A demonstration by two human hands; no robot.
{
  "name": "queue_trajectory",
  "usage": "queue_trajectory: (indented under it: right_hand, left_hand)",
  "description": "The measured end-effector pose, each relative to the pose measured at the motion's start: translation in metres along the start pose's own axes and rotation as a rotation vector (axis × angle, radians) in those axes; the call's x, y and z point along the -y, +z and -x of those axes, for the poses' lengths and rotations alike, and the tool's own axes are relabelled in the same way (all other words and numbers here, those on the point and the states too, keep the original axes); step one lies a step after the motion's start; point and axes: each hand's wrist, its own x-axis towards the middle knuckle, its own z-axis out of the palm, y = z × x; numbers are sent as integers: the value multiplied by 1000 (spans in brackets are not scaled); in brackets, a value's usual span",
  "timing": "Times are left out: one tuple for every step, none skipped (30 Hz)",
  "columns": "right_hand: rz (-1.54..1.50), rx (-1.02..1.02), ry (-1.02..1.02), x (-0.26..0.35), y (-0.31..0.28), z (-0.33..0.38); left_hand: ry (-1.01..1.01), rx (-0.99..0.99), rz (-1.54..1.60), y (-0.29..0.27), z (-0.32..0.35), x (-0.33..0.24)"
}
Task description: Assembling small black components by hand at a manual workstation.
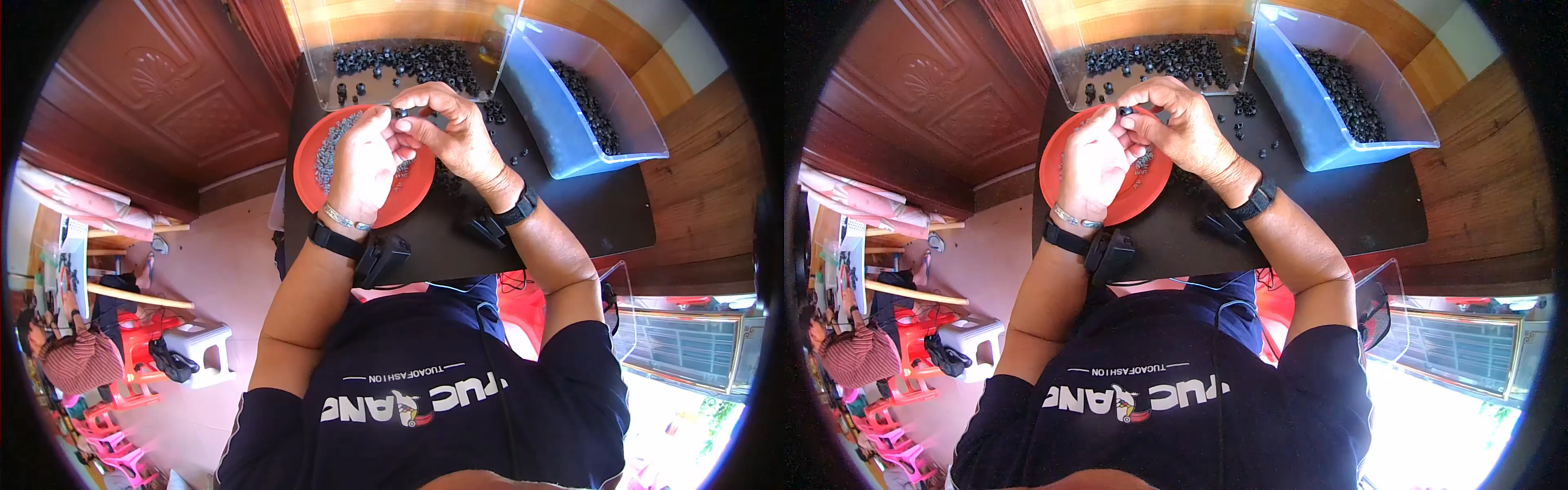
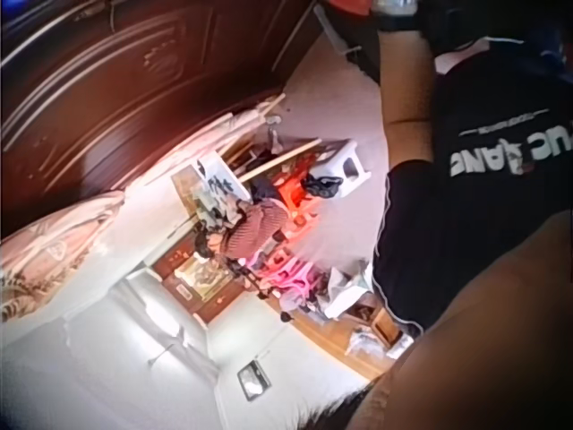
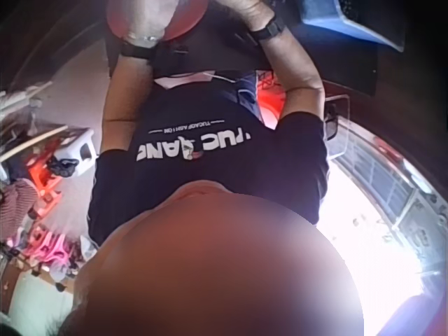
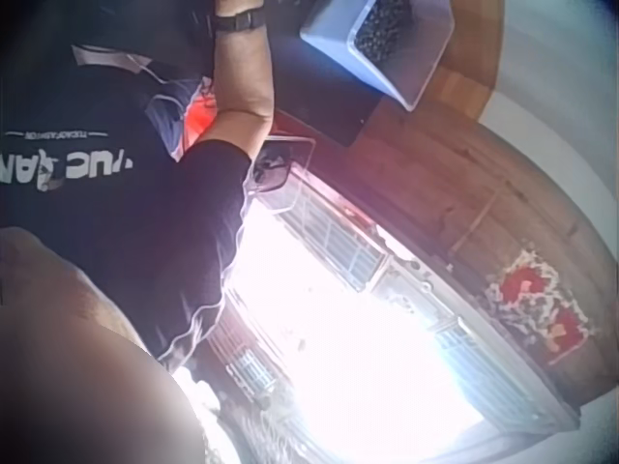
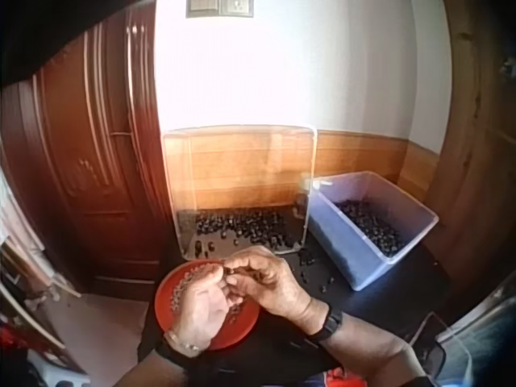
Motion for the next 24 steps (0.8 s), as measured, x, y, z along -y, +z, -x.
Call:
queue_trajectory:
  right_hand:
    - [0, 0, 3, 1, -1, -1]
    - [-27, 22, -21, 1, -3, -2]
    - [-55, 45, -44, 1, -4, -2]
    - [-65, 48, -28, 0, -4, -1]
    - [-76, 51, -12, 0, -4, -1]
    - [-118, 53, -24, 1, -6, -2]
    - [-91, 44, -54, -1, -7, -4]
    - [-64, 35, -83, -4, -8, -4]
    - [33, 3, -102, -5, -6, -2]
    - [32, 3, -93, -3, -6, -2]
    - [176, 3, -157, 1, -7, -4]
    - [320, 4, -221, 5, -8, -6]
    - [381, -12, -254, 8, -9, -7]
    - [384, -12, -248, 9, -11, -8]
    - [382, 7, -263, 8, -13, -9]
    - [380, 27, -279, 8, -15, -9]
    - [388, 33, -288, 8, -17, -9]
    - [391, 33, -283, 8, -20, -10]
    - [361, 50, -300, 9, -22, -11]
    - [332, 66, -318, 10, -23, -11]
    - [333, 67, -316, 10, -24, -10]
    - [302, 76, -287, 12, -24, -9]
    - [271, 85, -258, 12, -24, -9]
    - [273, 88, -258, 13, -25, -8]
  left_hand:
    - [-2, -1, 1, 2, 0, -1]
    - [-8, 14, -3, 5, 1, -3]
    - [-15, 29, -6, 5, 2, -3]
    - [-22, 23, -3, 4, 2, -1]
    - [3, 50, -24, 1, 0, 0]
    - [27, 77, -44, -2, -3, 0]
    - [36, 71, -85, -3, -5, -1]
    - [52, 77, -96, -4, -5, -1]
    - [68, 84, -107, -3, -4, -1]
    - [78, 63, -86, -2, -3, -2]
    - [71, 60, -83, -2, -2, -3]
    - [79, 43, -100, -2, -2, -3]
    - [87, 31, -116, -1, -2, -3]
    - [81, 41, -115, -1, 0, -3]
    - [75, 41, -112, 1, 0, -4]
    - [66, 52, -142, 3, 1, -4]
    - [57, 63, -172, 6, 2, -5]
    - [53, 65, -170, 8, 2, -6]
    - [46, 90, -176, 9, 3, -8]
    - [39, 117, -182, 9, 3, -8]
    - [38, 117, -180, 9, 4, -7]
    - [45, 109, -182, 9, 4, -8]
    - [51, 101, -184, 8, 4, -8]
    - [52, 101, -181, 4, 3, -8]
